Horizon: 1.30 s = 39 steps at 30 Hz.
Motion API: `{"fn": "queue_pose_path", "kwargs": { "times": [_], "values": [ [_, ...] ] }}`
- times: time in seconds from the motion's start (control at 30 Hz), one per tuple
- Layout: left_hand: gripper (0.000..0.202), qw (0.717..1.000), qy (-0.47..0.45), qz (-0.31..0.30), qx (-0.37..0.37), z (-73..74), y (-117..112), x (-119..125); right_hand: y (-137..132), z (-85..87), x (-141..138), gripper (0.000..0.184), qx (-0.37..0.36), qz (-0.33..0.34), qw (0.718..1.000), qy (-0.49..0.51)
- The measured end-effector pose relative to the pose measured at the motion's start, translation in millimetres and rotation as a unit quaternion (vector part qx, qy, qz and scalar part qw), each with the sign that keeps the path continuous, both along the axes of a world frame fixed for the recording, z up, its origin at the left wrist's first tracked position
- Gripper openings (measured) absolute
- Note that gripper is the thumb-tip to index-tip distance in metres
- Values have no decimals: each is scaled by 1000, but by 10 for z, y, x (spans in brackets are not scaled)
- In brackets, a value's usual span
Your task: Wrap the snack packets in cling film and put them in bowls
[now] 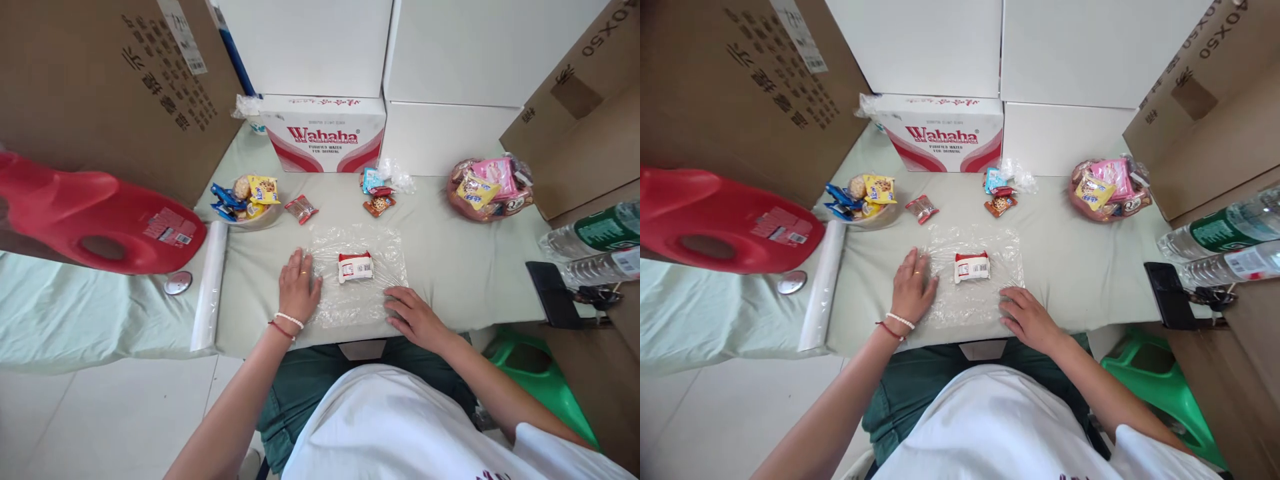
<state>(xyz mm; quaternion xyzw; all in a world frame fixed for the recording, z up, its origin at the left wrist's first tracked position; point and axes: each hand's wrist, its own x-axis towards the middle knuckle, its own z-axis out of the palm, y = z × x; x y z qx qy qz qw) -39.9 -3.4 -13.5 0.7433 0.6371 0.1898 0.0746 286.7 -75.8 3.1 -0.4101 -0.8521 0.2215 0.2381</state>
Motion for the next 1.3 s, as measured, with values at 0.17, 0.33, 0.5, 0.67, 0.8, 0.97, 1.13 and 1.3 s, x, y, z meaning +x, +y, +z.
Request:
{"fn": "queue_pose_path", "kwargs": {
  "times": [0.17, 0.33, 0.5, 0.67, 0.8, 0.97, 1.13, 1.3],
  "values": [
    [58, 987, -26, -154, 38, 116, -114, -338, 145, 19, -62, 18, 9, -14, 998, 63],
    [74, 946, -51, -305, -95, 225, -291, -524, 524, 310, -72, 17, -90, -22, 988, 120],
    [32, 961, -88, -250, -76, 86, -250, -518, 922, 441, -53, 27, -225, -87, 962, 126],
    [24, 967, -207, -127, -77, 110, 366, -492, 1298, 420, 25, 29, -296, -131, 941, 94],
    [19, 987, -141, 40, -66, 162, 859, -471, 1558, 602, 7, 25, -189, -167, 959, -128],
    [23, 975, -82, 147, 142, 301, 615, -367, 1871, 862, -331, 34, -47, -116, 969, -212],
    [31, 961, -7, -10, 275, 492, -103, 120, 2203, 654, -849, 60, -69, -59, 964, -249],
    [58, 981, 87, -157, 75, 384, -130, 554, 2348, 511, -1022, 40, -155, -94, 955, -237]
  ]
}}
